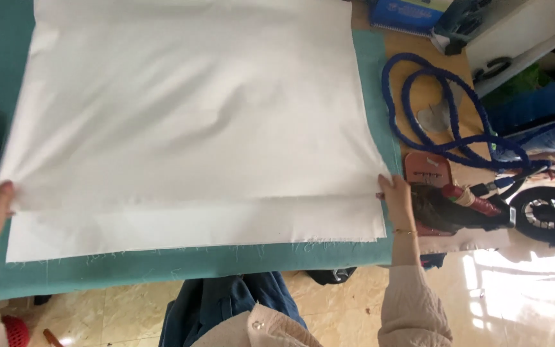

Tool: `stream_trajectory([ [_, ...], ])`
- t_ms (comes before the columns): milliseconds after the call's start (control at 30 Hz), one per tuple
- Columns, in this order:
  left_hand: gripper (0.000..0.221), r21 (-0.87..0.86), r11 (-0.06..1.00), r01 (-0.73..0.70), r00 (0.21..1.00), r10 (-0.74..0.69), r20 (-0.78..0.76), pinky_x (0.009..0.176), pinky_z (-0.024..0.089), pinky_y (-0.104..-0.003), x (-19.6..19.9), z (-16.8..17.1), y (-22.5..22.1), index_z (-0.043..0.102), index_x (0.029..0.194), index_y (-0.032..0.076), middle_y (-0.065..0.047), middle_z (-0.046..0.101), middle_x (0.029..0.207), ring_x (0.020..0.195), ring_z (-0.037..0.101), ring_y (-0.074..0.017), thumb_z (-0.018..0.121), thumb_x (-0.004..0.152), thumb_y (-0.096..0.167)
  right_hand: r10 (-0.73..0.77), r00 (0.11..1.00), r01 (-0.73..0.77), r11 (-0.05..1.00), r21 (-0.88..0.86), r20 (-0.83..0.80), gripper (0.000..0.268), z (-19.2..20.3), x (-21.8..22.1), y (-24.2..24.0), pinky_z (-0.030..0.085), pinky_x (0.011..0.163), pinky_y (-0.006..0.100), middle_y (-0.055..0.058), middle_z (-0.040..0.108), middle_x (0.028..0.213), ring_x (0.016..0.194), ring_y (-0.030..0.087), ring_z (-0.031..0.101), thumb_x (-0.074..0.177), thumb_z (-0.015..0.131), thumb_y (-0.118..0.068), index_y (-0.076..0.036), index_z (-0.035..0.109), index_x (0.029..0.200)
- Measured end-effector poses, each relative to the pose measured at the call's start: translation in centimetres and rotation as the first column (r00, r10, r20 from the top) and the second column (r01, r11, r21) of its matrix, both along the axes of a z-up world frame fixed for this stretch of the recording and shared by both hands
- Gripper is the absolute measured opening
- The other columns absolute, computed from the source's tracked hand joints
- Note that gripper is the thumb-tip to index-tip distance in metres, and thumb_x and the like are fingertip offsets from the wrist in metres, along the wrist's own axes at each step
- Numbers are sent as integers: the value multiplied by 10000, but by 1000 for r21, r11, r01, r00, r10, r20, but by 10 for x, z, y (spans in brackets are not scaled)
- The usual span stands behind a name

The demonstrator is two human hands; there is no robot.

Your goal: Ironing and smoothing out pieces of fabric on an ironing board using a steam iron.

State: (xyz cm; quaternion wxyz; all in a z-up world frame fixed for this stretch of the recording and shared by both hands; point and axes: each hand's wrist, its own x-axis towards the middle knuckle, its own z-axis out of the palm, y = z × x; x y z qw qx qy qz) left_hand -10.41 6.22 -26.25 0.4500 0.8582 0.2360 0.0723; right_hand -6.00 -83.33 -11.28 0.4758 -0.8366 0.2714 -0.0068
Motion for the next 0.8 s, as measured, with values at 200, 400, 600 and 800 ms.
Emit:
stream_trajectory([
  [200, 391, 518, 850, 99, 966, 43, -256, 573, 551, -421, -47, 4, -26, 793, 1148, 57, -132, 771, 868, 733, 718, -312, 623, 1241, 396, -17, 995, 2, 988, -152, -96, 247, -26, -41, 11, 395, 601, 392, 85, 546, 763, 665, 214, 515, 1000, 600, -258, -51, 563, 872],
  [400, 393, 524, 837, 159, 955, 5, -298, 567, 563, -420, -59, 7, -28, 789, 1223, 78, -91, 788, 938, 721, 716, -295, 642, 1196, 441, 2, 992, -63, 880, -470, -128, 302, -49, -53, 2, 447, 674, 505, 192, 660, 862, 772, 399, 625, 999, 580, -316, -17, 618, 1016],
  [600, 420, 475, 864, 166, 914, 45, -402, 613, 592, -436, -72, 18, -27, 781, 1199, 76, -98, 798, 934, 760, 735, -308, 633, 1148, 465, -40, 980, -64, 866, -497, -196, 349, -36, -78, 9, 440, 745, 518, 208, 679, 1002, 931, 434, 626, 991, 576, -323, 2, 647, 1097],
  [800, 348, 453, 880, 144, 901, 73, -428, 595, 584, -449, -78, 35, -38, 732, 1218, 115, -66, 798, 950, 743, 747, -314, 639, 1087, 424, -85, 970, -23, 902, -432, -230, 542, -31, -94, 22, 466, 901, 522, 223, 642, 1288, 1162, 428, 598, 968, 578, -343, 21, 574, 1370],
])
